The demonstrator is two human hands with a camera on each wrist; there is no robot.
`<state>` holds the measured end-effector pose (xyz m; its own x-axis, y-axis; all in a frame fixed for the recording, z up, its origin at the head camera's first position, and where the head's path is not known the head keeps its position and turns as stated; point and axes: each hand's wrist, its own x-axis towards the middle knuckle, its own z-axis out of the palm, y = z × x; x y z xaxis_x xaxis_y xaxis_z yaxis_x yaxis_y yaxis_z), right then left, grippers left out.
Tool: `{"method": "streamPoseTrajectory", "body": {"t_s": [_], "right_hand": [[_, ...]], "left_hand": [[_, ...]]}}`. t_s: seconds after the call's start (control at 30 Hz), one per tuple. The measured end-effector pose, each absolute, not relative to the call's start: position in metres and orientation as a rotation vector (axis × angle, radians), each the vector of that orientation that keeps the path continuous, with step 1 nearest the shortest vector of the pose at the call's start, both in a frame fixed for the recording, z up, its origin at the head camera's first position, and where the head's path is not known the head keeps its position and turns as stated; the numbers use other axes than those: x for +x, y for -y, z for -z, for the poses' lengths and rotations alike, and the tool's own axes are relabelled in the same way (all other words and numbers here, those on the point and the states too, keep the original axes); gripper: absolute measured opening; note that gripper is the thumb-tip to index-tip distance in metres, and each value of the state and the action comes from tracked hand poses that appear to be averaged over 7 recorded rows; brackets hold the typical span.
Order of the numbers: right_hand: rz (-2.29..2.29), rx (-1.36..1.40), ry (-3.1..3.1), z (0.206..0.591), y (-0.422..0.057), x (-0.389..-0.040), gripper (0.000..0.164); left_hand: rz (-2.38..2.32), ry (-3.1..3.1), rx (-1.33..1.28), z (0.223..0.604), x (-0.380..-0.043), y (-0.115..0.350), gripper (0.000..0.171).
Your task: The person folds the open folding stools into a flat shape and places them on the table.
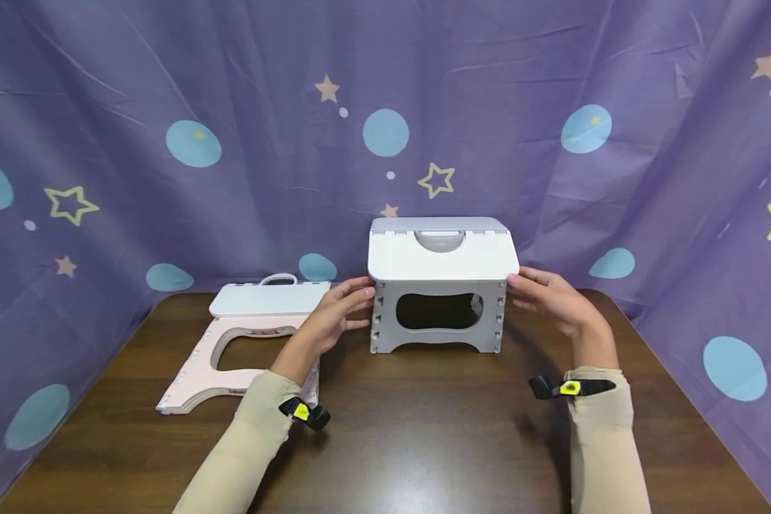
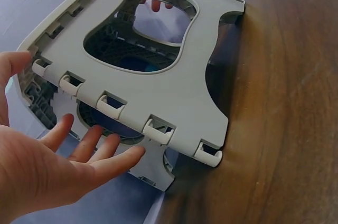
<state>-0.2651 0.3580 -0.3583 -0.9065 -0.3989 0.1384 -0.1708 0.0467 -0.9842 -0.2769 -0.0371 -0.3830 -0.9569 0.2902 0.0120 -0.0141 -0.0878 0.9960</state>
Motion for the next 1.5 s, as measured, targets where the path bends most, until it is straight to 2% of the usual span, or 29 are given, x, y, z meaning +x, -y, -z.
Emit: {"method": "streamPoseTrajectory", "body": {"t_s": [0.07,0.67,0.83,0.97,1.5], "right_hand": [[1.965,-0.628,-2.076,0.362,-0.361,-0.267,0.029],[1.886,-0.570,-1.762,0.371,-0.359,-0.277,0.036],[1.840,-0.444,-1.838,0.367,-0.357,-0.277,0.034],[1.816,-0.453,-1.836,0.368,-0.356,-0.278,0.036],[1.714,-0.479,-1.925,0.377,-0.360,-0.280,0.037]], "left_hand": [[-2.138,-1.958,0.293,0.384,-0.277,0.037,0.056],[-1.975,-1.942,0.255,0.378,-0.281,0.045,0.056],[-1.961,-1.952,0.258,0.378,-0.281,0.044,0.046],[-1.961,-1.961,0.237,0.378,-0.282,0.043,0.041],[-1.931,-2.003,0.177,0.388,-0.283,0.037,0.047]]}}
